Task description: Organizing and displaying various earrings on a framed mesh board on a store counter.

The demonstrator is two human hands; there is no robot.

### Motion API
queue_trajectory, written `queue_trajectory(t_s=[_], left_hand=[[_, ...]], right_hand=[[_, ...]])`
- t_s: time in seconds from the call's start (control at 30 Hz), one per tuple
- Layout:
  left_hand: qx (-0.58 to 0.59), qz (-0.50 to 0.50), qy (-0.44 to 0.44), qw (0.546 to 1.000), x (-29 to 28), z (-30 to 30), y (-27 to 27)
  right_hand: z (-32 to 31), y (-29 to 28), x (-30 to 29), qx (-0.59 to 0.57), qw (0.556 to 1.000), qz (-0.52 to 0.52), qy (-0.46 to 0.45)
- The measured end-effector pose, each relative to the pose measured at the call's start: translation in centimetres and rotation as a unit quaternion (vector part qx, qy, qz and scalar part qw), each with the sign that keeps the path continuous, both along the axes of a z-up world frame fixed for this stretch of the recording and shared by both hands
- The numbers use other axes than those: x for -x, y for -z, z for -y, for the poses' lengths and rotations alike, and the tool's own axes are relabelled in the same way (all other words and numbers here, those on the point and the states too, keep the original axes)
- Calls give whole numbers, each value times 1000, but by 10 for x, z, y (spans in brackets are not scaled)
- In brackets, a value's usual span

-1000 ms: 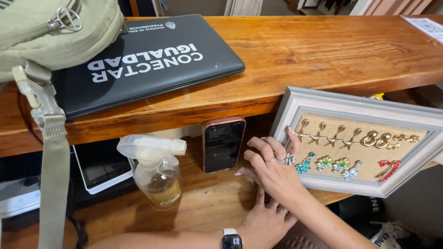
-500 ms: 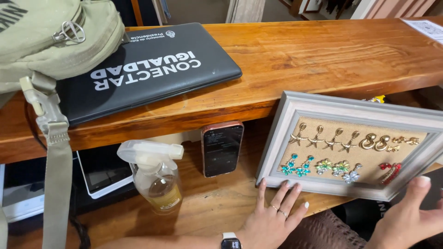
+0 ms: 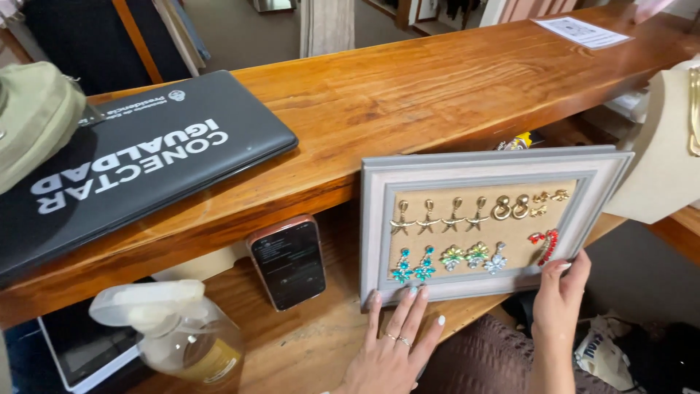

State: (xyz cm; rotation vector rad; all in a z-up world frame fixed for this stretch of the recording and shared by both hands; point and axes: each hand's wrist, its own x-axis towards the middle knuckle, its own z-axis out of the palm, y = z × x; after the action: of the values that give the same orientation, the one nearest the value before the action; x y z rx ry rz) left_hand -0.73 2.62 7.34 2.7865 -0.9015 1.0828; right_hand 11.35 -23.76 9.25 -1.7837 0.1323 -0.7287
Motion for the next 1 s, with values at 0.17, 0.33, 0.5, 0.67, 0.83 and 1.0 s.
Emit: queue_trajectory(t_s=[0.17,0.33,0.5,0.67,0.83,1.0], left_hand=[[-31,-42,-13,999,-2,3,1],[-65,-56,-10,996,-2,1,5],[-67,-58,9,996,-6,1,15],[-58,-67,15,996,-6,1,14],[-54,-54,23,997,-6,1,15],[-25,-8,17,1000,-9,5,25]], right_hand=[[-9,-9,8,-8,1000,-23,-13],[-14,-6,7,-16,999,-10,-30],[-35,-29,20,94,991,97,0],[-59,-54,41,293,907,293,78],[-84,-50,59,241,935,258,23],[-100,-32,61,222,942,247,-50]])
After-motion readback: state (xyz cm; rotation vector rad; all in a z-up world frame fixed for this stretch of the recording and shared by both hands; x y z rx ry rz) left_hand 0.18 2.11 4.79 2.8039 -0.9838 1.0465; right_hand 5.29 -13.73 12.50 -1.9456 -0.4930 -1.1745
